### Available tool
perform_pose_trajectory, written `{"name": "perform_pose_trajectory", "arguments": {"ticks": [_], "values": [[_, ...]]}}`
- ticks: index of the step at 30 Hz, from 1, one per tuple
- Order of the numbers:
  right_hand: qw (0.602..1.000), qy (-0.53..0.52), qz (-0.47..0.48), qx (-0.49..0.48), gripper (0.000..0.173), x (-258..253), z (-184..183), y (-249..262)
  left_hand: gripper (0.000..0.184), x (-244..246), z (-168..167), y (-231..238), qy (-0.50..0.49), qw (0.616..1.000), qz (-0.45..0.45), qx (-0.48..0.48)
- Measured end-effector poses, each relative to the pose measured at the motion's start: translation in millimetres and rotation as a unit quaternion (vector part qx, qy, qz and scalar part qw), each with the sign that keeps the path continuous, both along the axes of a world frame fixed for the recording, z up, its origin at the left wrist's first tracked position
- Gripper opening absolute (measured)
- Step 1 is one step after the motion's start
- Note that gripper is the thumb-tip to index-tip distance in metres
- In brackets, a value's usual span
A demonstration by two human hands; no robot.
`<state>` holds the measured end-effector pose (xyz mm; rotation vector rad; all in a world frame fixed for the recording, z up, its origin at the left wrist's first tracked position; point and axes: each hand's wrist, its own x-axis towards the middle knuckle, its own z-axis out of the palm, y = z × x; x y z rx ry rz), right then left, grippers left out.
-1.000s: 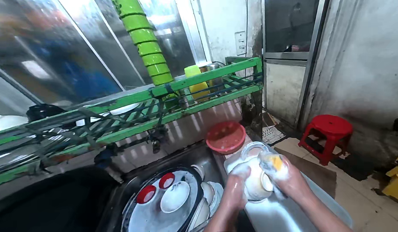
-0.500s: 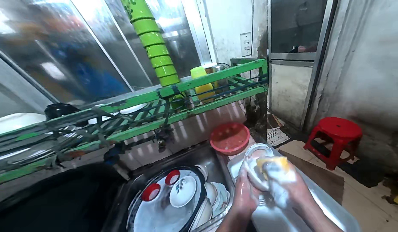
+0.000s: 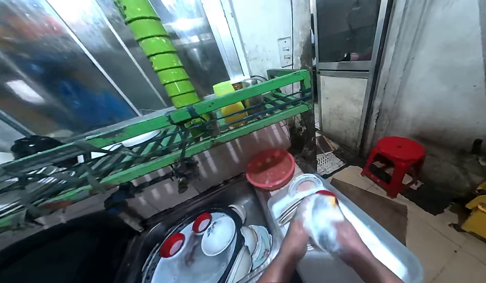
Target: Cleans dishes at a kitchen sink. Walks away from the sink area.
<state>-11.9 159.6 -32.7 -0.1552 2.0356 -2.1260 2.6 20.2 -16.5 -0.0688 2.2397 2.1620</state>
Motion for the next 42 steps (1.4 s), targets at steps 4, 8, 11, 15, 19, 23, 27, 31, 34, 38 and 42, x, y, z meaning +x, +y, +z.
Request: {"name": "perform_pose_trajectory", "arguments": {"ticks": [4,8,11,15,19,23,27,31,34,38,42], "values": [[0.999,-0.049,-0.002,0.013,0.037,-2,15,0,0.054,-9,-14,7,0.114,0.993,-0.015,-0.034],[0.859,0.221,0.269,0.376,0.045,-16,9,13,0.042,-18,6,-12,-0.053,0.998,-0.042,0.007],[0.723,0.458,0.253,0.451,0.027,-26,18,24,0.042,-22,8,-16,-0.192,0.968,-0.046,0.154],[0.728,0.526,0.114,0.424,0.027,-56,0,37,0.041,-25,12,-13,-0.142,0.970,-0.014,0.197],[0.891,0.252,0.095,0.365,0.049,-23,-5,6,0.045,-45,2,-11,0.056,0.998,0.038,-0.014],[0.988,0.002,0.097,0.124,0.059,-7,18,-8,0.046,-35,-15,-19,0.046,0.995,0.056,0.069],[0.981,0.001,0.041,0.189,0.059,-18,30,27,0.045,-21,0,-38,-0.064,0.912,0.186,0.360],[0.905,0.074,0.126,0.399,0.059,-24,-3,75,0.051,1,-17,-105,-0.032,0.881,0.273,0.384],[0.840,0.106,0.191,0.497,0.056,-19,-31,89,0.054,27,-53,-167,-0.044,0.844,0.390,0.365],[0.809,0.107,0.210,0.538,0.054,-20,-51,88,0.057,67,-105,-228,-0.027,0.761,0.572,0.305],[0.791,0.084,0.228,0.561,0.056,-19,-50,83,0.053,59,-99,-208,-0.058,0.770,0.595,0.221]]}}
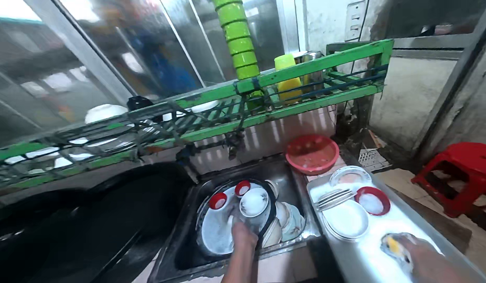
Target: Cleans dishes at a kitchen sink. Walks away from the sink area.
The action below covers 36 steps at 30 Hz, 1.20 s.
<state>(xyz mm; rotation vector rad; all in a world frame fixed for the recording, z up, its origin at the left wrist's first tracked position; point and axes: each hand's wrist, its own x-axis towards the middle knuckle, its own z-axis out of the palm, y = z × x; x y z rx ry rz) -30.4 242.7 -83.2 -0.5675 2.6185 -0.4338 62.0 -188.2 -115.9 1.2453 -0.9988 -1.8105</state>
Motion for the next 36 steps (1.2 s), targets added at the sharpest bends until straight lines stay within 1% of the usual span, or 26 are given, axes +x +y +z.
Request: {"name": "perform_pose_trajectory", "arguments": {"ticks": [2,3,5,6,7,8,9,11,12,13,14,16,17,19,21,22,23,24,25,27,29,31,32,33,34,36], "values": [[0.999,-0.026,0.021,0.032,0.061,-2,-6,-3,0.051,-14,23,43,-0.018,0.987,-0.111,-0.116],[0.998,-0.033,0.032,0.047,0.061,-4,-10,-3,0.052,-19,32,68,-0.020,0.961,-0.202,-0.189],[0.996,-0.041,0.045,0.071,0.060,-7,-17,-3,0.053,-33,43,117,0.004,0.877,-0.370,-0.306],[0.995,-0.043,0.047,0.078,0.060,-9,-18,-3,0.051,-39,47,144,0.013,0.823,-0.449,-0.347],[0.995,-0.043,0.044,0.079,0.060,-9,-18,-3,0.049,-45,50,166,-0.014,0.755,-0.531,-0.385],[0.996,-0.043,0.038,0.074,0.060,-9,-17,-3,0.054,-52,53,184,-0.054,0.673,-0.605,-0.422],[0.997,-0.045,0.031,0.062,0.059,-8,-17,-2,0.064,-60,51,196,-0.105,0.595,-0.658,-0.449],[0.998,-0.042,0.018,0.048,0.059,-11,-21,-1,0.087,-76,43,211,-0.251,0.464,-0.697,-0.485],[0.998,-0.043,0.010,0.042,0.060,-13,-22,0,0.089,-83,38,214,-0.293,0.424,-0.699,-0.496],[0.999,-0.044,0.003,0.029,0.061,-13,-21,0,0.082,-87,34,217,-0.310,0.409,-0.695,-0.504],[0.999,-0.045,-0.005,0.010,0.062,-13,-20,0,0.072,-90,31,218,-0.312,0.412,-0.686,-0.512],[0.997,-0.051,-0.032,-0.039,0.064,-14,-18,1,0.060,-92,32,215,-0.297,0.466,-0.666,-0.501],[0.995,-0.052,-0.053,-0.073,0.063,-13,-15,3,0.055,-92,37,212,-0.281,0.508,-0.658,-0.478],[0.981,-0.046,-0.117,-0.148,0.062,-10,-3,4,0.044,-90,49,204,-0.225,0.622,-0.634,-0.400],[0.954,0.002,-0.183,-0.239,0.063,-6,9,3,0.041,-86,56,198,-0.138,0.756,-0.579,-0.270],[0.933,0.059,-0.205,-0.290,0.062,-1,14,-1,0.040,-82,61,199,-0.082,0.808,-0.548,-0.198],[0.906,0.125,-0.213,-0.343,0.062,7,19,-8,0.037,-76,68,205,-0.033,0.841,-0.522,-0.134],[0.880,0.188,-0.206,-0.384,0.062,14,23,-19,0.034,-68,78,215,0.001,0.858,-0.505,-0.091],[0.863,0.228,-0.186,-0.410,0.063,21,28,-31,0.033,-59,88,227,0.016,0.861,-0.503,-0.078],[0.879,0.197,-0.156,-0.404,0.068,26,45,-50,0.034,-38,101,247,0.003,0.834,-0.530,-0.152],[0.888,0.096,-0.211,-0.397,0.064,9,63,-53,0.036,-26,102,252,-0.006,0.802,-0.553,-0.226],[0.872,-0.035,-0.295,-0.388,0.050,-21,75,-44,0.034,-20,104,251,0.012,0.775,-0.578,-0.255],[0.872,-0.063,-0.310,-0.373,0.047,-29,76,-42,0.034,-19,103,248,0.022,0.766,-0.587,-0.260],[0.885,-0.057,-0.299,-0.352,0.048,-27,77,-44,0.034,-21,102,245,0.022,0.762,-0.590,-0.265],[0.908,-0.016,-0.265,-0.326,0.053,-16,77,-48,0.034,-25,100,240,0.012,0.763,-0.589,-0.266],[0.928,0.104,-0.167,-0.315,0.062,16,71,-60,0.032,-35,97,230,-0.012,0.771,-0.584,-0.253]]}}
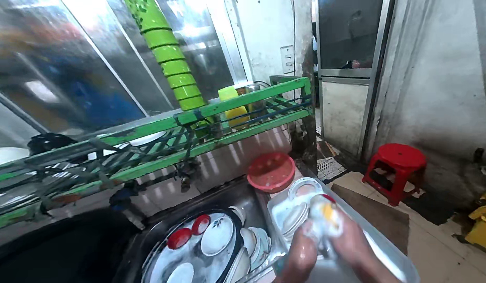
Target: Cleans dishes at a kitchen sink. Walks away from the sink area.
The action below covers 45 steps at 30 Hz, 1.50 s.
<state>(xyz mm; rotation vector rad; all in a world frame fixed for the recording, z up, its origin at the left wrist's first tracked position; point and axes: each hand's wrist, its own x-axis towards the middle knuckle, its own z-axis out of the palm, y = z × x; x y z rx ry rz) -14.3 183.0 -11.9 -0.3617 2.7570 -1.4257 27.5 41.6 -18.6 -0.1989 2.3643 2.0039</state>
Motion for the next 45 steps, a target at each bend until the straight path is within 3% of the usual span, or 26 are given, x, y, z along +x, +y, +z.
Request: {"name": "perform_pose_trajectory", "arguments": {"ticks": [2,5,7,8,10,12,13,15,17,18,20,22,24,26,29,30,32,34,37,39,41,43,45], "values": [[0.998,0.053,0.025,-0.027,0.065,9,-9,-4,0.029,-2,-2,-8,-0.012,1.000,-0.006,0.016],[0.967,-0.130,-0.019,-0.218,0.052,-30,-17,23,0.027,5,-2,-13,0.000,0.995,-0.049,0.090],[0.936,-0.175,-0.019,-0.305,0.040,-46,-18,41,0.027,8,3,-15,-0.004,0.987,-0.072,0.141],[0.946,-0.157,-0.016,-0.284,0.042,-43,-9,41,0.028,5,4,-18,-0.019,0.986,-0.089,0.138],[0.988,-0.105,0.019,-0.108,0.057,-29,14,30,0.037,-4,5,-28,-0.079,0.984,-0.138,0.080],[0.991,-0.040,0.103,0.075,0.060,-15,28,9,0.028,-12,12,-26,-0.123,0.982,-0.145,-0.011],[0.989,-0.010,0.115,0.095,0.058,-13,25,4,0.025,-13,14,-23,-0.128,0.983,-0.126,-0.028],[0.998,-0.021,0.050,-0.037,0.060,-25,8,12,0.032,-12,10,-22,-0.091,0.992,-0.085,0.037],[0.972,-0.106,-0.039,-0.204,0.058,-41,-3,29,0.036,-6,8,-21,-0.046,0.991,-0.056,0.113],[0.961,-0.125,-0.056,-0.240,0.057,-43,-3,34,0.035,-5,6,-21,-0.031,0.986,-0.068,0.146],[0.977,-0.098,-0.038,-0.185,0.060,-37,9,34,0.037,-8,3,-26,-0.051,0.980,-0.124,0.145],[0.998,-0.031,0.050,-0.018,0.059,-24,28,19,0.033,-15,10,-25,-0.102,0.980,-0.155,0.068],[0.990,0.062,0.121,0.041,0.054,-16,31,5,0.023,-16,16,-18,-0.111,0.988,-0.106,0.025],[0.996,0.046,0.071,-0.035,0.050,-29,26,9,0.029,-15,14,-14,-0.087,0.992,-0.051,0.081],[0.989,-0.090,-0.033,-0.111,0.054,-49,14,23,0.039,-13,10,-5,-0.062,0.978,0.045,0.196],[0.991,-0.061,-0.043,-0.111,0.057,-42,8,18,0.037,-16,7,-1,-0.050,0.968,0.080,0.233],[0.990,0.102,-0.022,-0.090,0.058,-18,-13,-2,0.032,-22,0,4,-0.017,0.950,0.133,0.282],[0.972,0.220,-0.017,-0.084,0.060,-12,-29,-17,0.030,-23,1,7,0.003,0.954,0.143,0.264],[0.986,-0.022,-0.094,-0.137,0.055,-35,1,-5,0.031,-21,7,7,-0.031,0.954,0.132,0.266],[0.988,-0.074,-0.093,-0.100,0.053,-45,11,-4,0.032,-22,1,8,-0.031,0.947,0.147,0.285],[0.997,0.046,-0.031,-0.055,0.051,-27,-2,-16,0.026,-30,-1,7,-0.023,0.927,0.199,0.317],[0.973,0.222,0.036,-0.040,0.048,-12,-26,-29,0.023,-40,2,-3,-0.016,0.906,0.248,0.342],[0.958,0.264,0.070,-0.087,0.047,-10,-42,-27,0.029,-45,6,-24,-0.007,0.893,0.236,0.383]]}}
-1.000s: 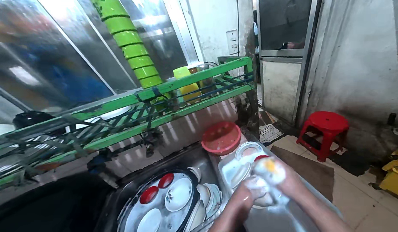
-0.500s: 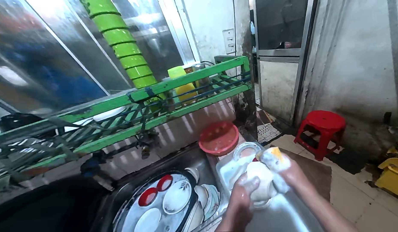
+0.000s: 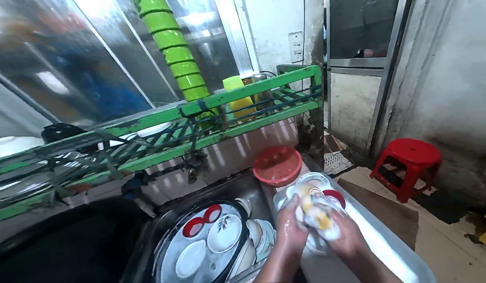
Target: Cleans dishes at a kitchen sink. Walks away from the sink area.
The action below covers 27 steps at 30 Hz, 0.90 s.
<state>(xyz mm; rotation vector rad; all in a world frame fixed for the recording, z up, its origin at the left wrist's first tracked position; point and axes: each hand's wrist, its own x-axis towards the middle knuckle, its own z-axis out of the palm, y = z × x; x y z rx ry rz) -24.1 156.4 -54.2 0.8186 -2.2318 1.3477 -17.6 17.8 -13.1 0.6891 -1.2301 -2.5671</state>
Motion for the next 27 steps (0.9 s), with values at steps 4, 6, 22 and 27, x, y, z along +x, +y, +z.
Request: {"name": "perform_pose_trajectory", "arguments": {"ticks": [4,6,22,27], "values": [[0.985,-0.159,-0.058,-0.026,0.053,-12,24,21,0.032,6,4,-12,0.021,0.999,-0.016,0.035],[0.982,-0.170,-0.065,0.048,0.049,-18,40,22,0.032,10,-1,-8,0.013,0.999,-0.031,0.017],[0.934,-0.101,0.080,0.333,0.039,3,56,19,0.029,9,-2,-14,-0.038,0.998,-0.038,-0.023],[0.887,-0.233,0.046,0.396,0.041,-6,26,62,0.029,7,-12,-36,-0.049,0.996,0.008,0.080]]}}
